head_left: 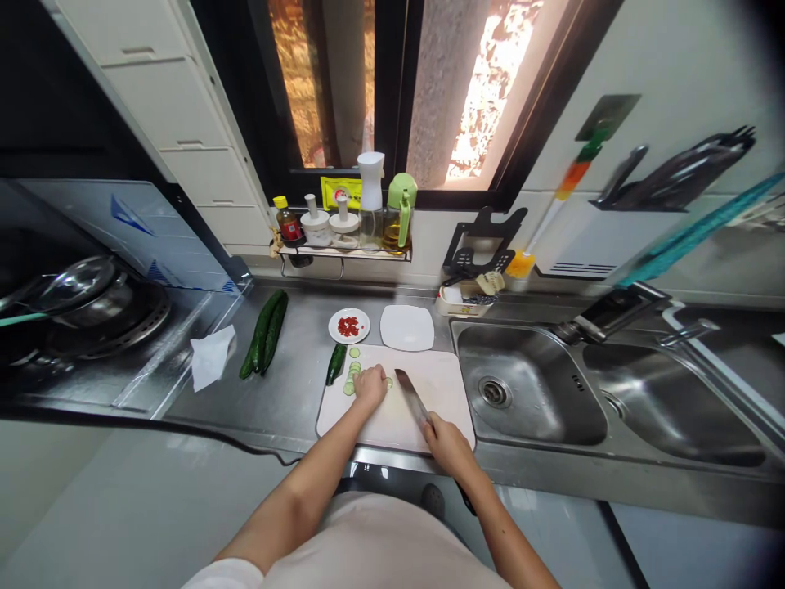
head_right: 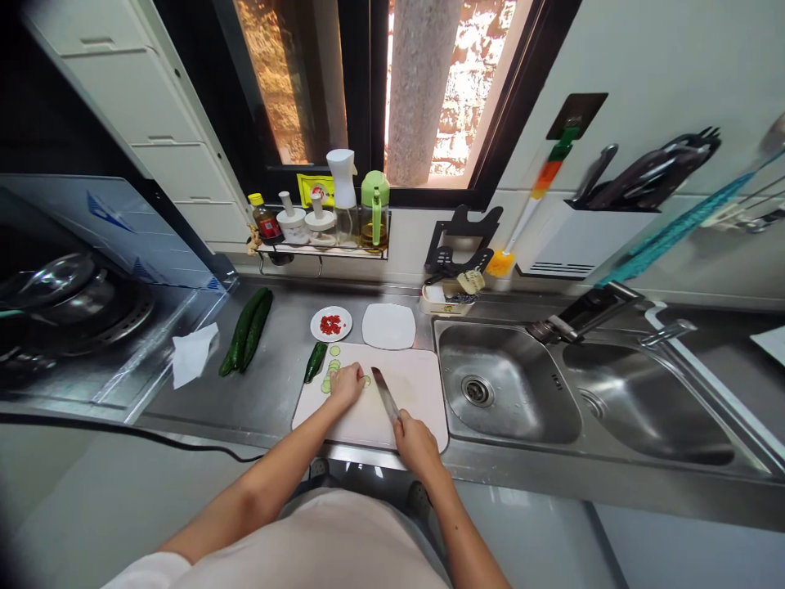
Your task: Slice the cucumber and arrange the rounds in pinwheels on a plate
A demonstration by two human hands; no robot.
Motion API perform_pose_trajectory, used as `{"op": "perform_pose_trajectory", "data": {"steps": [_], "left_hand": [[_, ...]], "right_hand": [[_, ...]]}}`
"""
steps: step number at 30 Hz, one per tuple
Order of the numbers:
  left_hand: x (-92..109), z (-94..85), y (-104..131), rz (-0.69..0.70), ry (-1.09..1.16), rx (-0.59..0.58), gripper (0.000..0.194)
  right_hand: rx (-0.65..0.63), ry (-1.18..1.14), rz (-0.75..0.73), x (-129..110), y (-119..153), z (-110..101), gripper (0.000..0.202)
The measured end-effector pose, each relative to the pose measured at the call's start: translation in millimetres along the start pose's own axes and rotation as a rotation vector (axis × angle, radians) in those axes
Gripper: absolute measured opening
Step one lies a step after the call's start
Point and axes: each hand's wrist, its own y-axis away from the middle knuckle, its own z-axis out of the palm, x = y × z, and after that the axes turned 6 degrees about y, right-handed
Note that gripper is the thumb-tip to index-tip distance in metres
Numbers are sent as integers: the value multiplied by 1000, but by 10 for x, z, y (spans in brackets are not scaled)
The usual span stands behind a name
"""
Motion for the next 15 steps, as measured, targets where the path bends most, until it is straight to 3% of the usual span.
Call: {"op": "perform_pose_trajectory", "data": {"steps": [6, 15], "left_hand": [[-57, 14, 102, -44, 139, -4, 9], [-373, 118, 348, -33, 331, -15, 9]], "right_hand": [[-3, 0, 20, 89, -41, -13, 31], [-10, 2, 4, 92, -70, -9, 29]]}}
